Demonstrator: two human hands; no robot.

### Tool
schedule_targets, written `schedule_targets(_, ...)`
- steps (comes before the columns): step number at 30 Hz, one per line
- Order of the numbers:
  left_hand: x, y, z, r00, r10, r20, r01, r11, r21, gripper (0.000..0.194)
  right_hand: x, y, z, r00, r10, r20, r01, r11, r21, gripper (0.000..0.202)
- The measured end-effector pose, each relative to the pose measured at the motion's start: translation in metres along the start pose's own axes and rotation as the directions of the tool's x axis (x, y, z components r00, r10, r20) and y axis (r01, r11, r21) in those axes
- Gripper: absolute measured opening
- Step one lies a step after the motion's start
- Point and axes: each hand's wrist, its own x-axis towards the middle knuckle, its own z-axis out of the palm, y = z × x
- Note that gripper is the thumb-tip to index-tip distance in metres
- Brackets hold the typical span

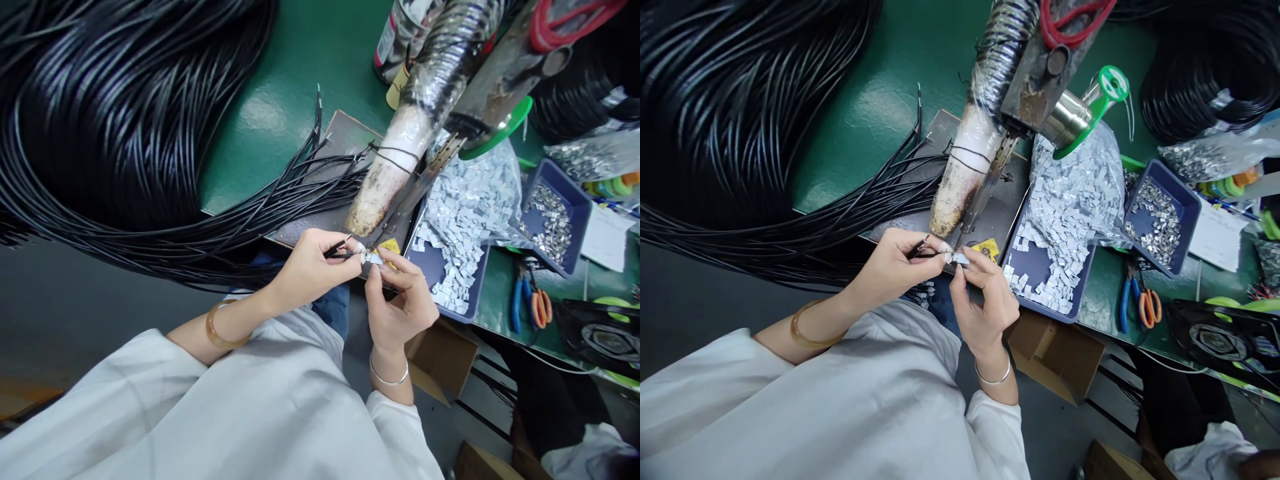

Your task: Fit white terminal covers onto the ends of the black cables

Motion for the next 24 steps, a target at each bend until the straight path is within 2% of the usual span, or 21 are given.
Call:
schedule_targets(6, 0.0, -0.002, 0.002, 0.999, 0.043, -0.032, -0.043, 0.999, -0.01, 0.013, 0.004, -0.001, -0.001, 1.0, -0.002, 0.028, 0.004, 0.997, -0.073, 0.017)
schedule_targets(11, -0.002, -0.001, 0.001, 0.994, 0.108, -0.027, -0.108, 0.994, -0.017, 0.012, 0.006, -0.005, 0.001, 0.999, -0.029, -0.019, 0.028, 0.999, -0.038, 0.022)
schedule_targets(16, -0.001, -0.003, -0.001, 0.999, 0.045, 0.022, -0.045, 0.999, -0.012, 0.013, 0.0, -0.002, 0.003, 0.995, -0.092, -0.027, 0.091, 0.994, -0.064, 0.024)
schedule_targets(19, -0.002, -0.005, 0.0, 0.999, 0.029, 0.032, -0.029, 1.0, 0.001, 0.014, -0.003, 0.001, -0.001, 0.999, -0.04, -0.023, 0.04, 0.999, -0.03, 0.021)
schedule_targets(22, -0.004, -0.008, 0.001, 0.998, 0.041, 0.039, -0.043, 0.997, 0.058, 0.015, 0.0, 0.006, -0.015, 0.994, 0.033, -0.108, -0.035, 0.999, -0.017, 0.014)
schedule_targets(24, -0.008, -0.01, -0.001, 0.992, 0.077, 0.104, -0.092, 0.984, 0.153, 0.019, 0.006, 0.009, -0.027, 0.958, -0.059, -0.281, 0.046, 0.998, -0.051, 0.011)
